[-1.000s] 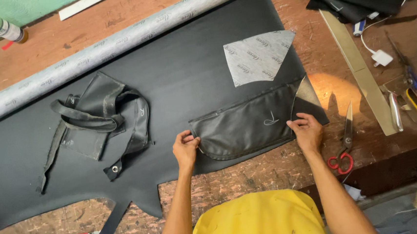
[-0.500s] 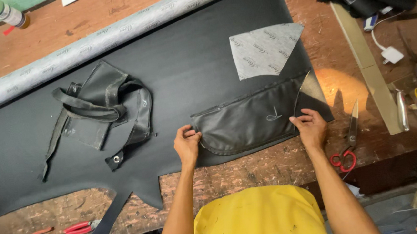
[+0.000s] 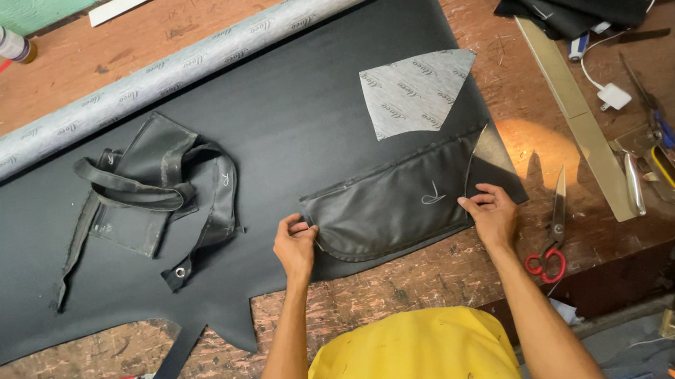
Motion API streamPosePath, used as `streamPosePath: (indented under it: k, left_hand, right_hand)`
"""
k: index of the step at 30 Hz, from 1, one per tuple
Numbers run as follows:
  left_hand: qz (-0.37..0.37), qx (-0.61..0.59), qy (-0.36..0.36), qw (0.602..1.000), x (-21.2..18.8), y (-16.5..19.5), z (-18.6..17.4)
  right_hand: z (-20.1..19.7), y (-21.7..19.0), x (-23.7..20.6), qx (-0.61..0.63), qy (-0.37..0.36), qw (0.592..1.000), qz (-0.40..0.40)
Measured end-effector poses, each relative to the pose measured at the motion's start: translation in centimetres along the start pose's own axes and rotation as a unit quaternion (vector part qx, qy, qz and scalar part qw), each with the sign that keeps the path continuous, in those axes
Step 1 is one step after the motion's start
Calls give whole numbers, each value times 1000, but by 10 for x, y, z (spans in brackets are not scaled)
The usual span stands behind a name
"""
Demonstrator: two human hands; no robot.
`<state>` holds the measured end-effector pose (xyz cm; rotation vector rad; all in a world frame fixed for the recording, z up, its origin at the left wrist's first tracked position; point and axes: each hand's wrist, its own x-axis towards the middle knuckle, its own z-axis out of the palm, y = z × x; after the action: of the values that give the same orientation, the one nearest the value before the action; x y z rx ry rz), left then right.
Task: The person marks a chalk outline on a large sheet of black fabric, then cuts along the marked lines with shears. They reposition the fabric, align a pattern piece against the cut edge, and continue trimming the material on the workbench.
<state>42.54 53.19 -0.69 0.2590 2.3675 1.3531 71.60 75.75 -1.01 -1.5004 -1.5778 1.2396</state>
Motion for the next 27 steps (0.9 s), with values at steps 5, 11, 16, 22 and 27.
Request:
streamPosePath:
  k: [5,11,16,22,27]
  left_hand:
    - [49,47,13,998,-8,10,0]
    - [282,214,-30,935,-39,40,-1]
    - [349,382,-138,845,-53,46,24]
    - [328,448,-163,815,-50,20,35]
    - [325,441,-173,819,-46,16,36]
  right_hand:
    - [-1,-3,-1,-9,-5,1000,16]
    - [-3,-4,-2,-11,-12,1000,19]
    - [-2,2,-2,9,-40,999,-23]
    - [2,5,-4,-12,-41,999,-34]
    - [2,3,-1,-38,-28,998,-46]
